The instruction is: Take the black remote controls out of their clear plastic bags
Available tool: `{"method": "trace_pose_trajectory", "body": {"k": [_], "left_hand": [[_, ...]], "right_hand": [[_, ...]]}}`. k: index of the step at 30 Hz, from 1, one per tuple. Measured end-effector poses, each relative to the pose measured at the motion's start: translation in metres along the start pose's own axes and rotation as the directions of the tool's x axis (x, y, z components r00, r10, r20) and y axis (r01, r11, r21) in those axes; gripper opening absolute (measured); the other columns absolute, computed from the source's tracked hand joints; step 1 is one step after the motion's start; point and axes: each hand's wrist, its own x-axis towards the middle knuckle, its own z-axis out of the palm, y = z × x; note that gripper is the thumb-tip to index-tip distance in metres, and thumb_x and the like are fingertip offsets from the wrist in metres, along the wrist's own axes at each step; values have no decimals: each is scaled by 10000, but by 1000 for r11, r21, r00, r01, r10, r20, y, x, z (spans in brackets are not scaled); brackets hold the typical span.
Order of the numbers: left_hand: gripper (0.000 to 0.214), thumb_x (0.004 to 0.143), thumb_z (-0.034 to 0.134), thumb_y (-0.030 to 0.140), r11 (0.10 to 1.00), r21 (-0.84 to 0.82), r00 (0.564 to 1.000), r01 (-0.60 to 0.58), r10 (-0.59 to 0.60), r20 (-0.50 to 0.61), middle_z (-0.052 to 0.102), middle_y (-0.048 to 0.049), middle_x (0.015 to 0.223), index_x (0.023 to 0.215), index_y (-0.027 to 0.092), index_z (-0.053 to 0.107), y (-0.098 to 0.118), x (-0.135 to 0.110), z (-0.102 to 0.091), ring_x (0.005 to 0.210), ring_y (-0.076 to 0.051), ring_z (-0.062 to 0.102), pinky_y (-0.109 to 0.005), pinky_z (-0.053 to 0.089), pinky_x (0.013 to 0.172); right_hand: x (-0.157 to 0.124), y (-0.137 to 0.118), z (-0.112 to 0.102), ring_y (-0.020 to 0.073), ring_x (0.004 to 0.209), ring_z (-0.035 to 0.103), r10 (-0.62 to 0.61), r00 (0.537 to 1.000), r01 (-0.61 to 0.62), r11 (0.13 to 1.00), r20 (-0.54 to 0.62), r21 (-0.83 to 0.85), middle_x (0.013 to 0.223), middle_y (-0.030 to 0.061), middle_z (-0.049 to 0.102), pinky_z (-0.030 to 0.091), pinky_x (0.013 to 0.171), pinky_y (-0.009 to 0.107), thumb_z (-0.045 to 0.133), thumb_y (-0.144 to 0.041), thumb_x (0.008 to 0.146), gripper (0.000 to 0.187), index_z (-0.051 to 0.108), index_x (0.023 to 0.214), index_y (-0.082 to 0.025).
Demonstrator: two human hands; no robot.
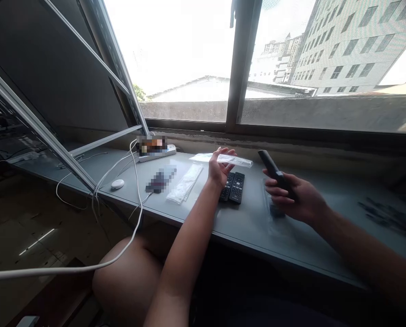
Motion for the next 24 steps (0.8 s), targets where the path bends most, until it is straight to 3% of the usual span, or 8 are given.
{"method": "trace_pose_trajectory", "body": {"k": [4, 7, 11, 15, 17, 19, 22, 24], "left_hand": [[268, 1074, 661, 407, 1000, -25, 1000, -1, 1, -22, 819, -152, 1284, 1144, 167, 758, 3, -1, 2, 1201, -251, 782, -283, 614, 874], [209, 1095, 645, 343, 998, -63, 998, -14, 10, -70, 813, -144, 1278, 1102, 160, 747, 7, 0, 3, 1114, -203, 784, -264, 622, 879], [164, 1114, 637, 285, 995, -99, 992, -28, 15, -127, 807, -117, 1254, 1082, 166, 746, 10, 4, 2, 980, -148, 772, -227, 613, 829], [155, 1117, 647, 259, 995, -99, 979, -29, 8, -204, 796, -78, 1167, 1063, 175, 765, 7, 10, 0, 830, -89, 725, -175, 539, 696], [158, 1118, 673, 287, 995, -94, 969, -39, 15, -246, 786, -61, 1096, 1059, 182, 775, 5, 12, -2, 753, -69, 688, -170, 503, 644], [193, 1126, 685, 354, 993, -93, 955, -70, 40, -294, 781, -52, 1057, 1069, 194, 775, 4, 15, -5, 701, -62, 659, -173, 490, 620], [244, 1121, 695, 437, 991, -97, 918, -96, 51, -394, 783, -38, 1016, 1067, 204, 744, 5, 17, -9, 637, -57, 617, -175, 489, 599], [243, 1129, 679, 428, 990, -112, 907, -91, 36, -419, 799, -40, 1011, 1048, 201, 713, 7, 17, -10, 627, -62, 623, -170, 480, 577]], "right_hand": [[-1, 1, 0, 160, 671, 572, -37, 999, 37, 999, -11, -13, 934, 68, 627, 581, 434, 207, 663, -352, 1082, 324, 714, 1366, -206], [-1, 1, 1, 176, 717, 589, -78, 996, 75, 992, -32, -101, 968, 80, 648, 567, 426, 208, 724, -398, 1060, 268, 761, 1272, -239], [0, 0, -1, 193, 752, 630, -133, 990, 116, 951, -41, -285, 1034, 99, 703, 566, 442, 233, 780, -286, 968, 187, 795, 1150, -246], [3, 6, -6, 221, 797, 714, -188, 982, 156, 870, -24, -468, 1030, 94, 768, 662, 619, 312, 891, -268, 860, 262, 782, 1098, -247], [5, 10, -9, 257, 906, 778, -287, 958, 234, 790, -6, -566, 1054, 91, 812, 697, 768, 362, 974, -352, 832, 373, 781, 1136, -256], [5, 14, -10, 300, 1096, 803, -416, 908, 342, 657, 56, -672, 1145, 96, 846, 688, 973, 431, 1031, -438, 805, 483, 792, 1189, -270], [2, 16, -9, 364, 1315, 764, -528, 830, 448, 438, 181, -780, 1298, 108, 851, 602, 1177, 559, 1021, -556, 831, 465, 823, 1157, -290], [0, 16, -9, 396, 1406, 724, -554, 788, 510, 346, 267, -787, 1355, 108, 840, 559, 1232, 611, 1013, -589, 834, 420, 843, 1086, -299]]}}
